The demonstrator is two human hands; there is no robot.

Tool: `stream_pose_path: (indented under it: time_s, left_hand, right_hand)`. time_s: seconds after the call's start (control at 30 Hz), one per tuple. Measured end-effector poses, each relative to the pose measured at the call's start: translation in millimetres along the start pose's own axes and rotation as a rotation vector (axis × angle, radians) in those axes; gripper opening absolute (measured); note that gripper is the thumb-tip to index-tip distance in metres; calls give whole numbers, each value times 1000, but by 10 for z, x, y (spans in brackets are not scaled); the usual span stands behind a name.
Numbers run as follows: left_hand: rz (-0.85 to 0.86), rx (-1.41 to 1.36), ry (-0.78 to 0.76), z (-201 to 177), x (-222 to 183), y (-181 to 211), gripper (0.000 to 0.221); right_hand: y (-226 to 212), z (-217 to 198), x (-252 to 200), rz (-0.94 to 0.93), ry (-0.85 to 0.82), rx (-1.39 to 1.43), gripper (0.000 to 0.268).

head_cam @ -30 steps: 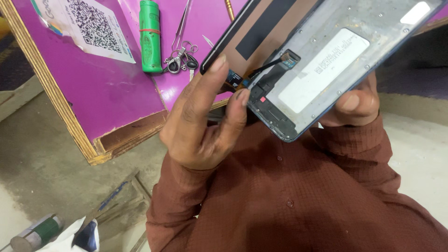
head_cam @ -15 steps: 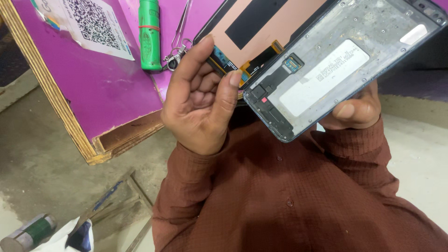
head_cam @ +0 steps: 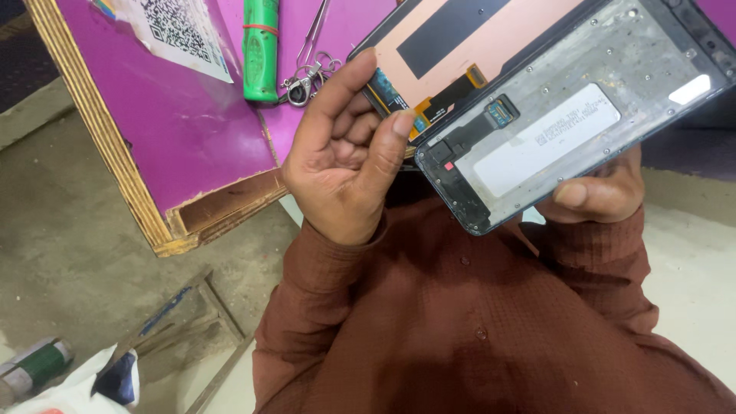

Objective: The person uses a metal prying tool to carefully separate the screen assembly from the smartphone's frame. They work along the edges to release the adhesive and then lift the screen to reveal the internal components.

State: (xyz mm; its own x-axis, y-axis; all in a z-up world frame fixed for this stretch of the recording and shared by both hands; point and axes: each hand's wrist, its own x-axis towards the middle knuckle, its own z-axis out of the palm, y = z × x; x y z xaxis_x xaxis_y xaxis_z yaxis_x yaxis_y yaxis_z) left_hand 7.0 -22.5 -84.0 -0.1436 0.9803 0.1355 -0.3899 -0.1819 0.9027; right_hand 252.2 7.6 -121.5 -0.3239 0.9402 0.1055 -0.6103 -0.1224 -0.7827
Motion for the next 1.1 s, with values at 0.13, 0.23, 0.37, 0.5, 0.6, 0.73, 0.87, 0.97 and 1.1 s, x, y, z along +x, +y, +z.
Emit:
stream_pose_path:
  time_s: [0.13,0.23,0.37,0.5,0.6,0.73,0.87,0.97,1.1]
  left_hand:
    - [-32,-47,8,-4,-9,-10,44]
    - [-48,-68,8,-26,-24,-13,43]
    - [-79,-95,6,-46,-51,-9,44]
    - [-67,-113,-5,-52,-55,-28,43]
    - [-67,-132,-12,-60,-61,-26,43]
    - [-66,-124,-14,-65,-64,-33,43]
    - [-64,-116,-12,-65,-66,-42,42]
    - [-69,-130,-7,-49,-69,-58,42]
    - [-92,-179,-4,-22,-67,-47,48]
  right_hand:
    - [-47,75,-4,-6,26,-67,86]
    - [-95,150,-67,13,87,-102,87]
    - [-119,178,-96,27,125,-82,85]
    - [-121,190,-116,22,140,-102,82]
    - [-116,183,-110,19,132,-85,79]
    - [-131,177,-92,23,137,-90,79]
    - [-142,213,-94,39,134,-36,78]
    - [-147,226,-100,26,131,-65,78]
    - [-148,232,-105,33,171,-69,79]
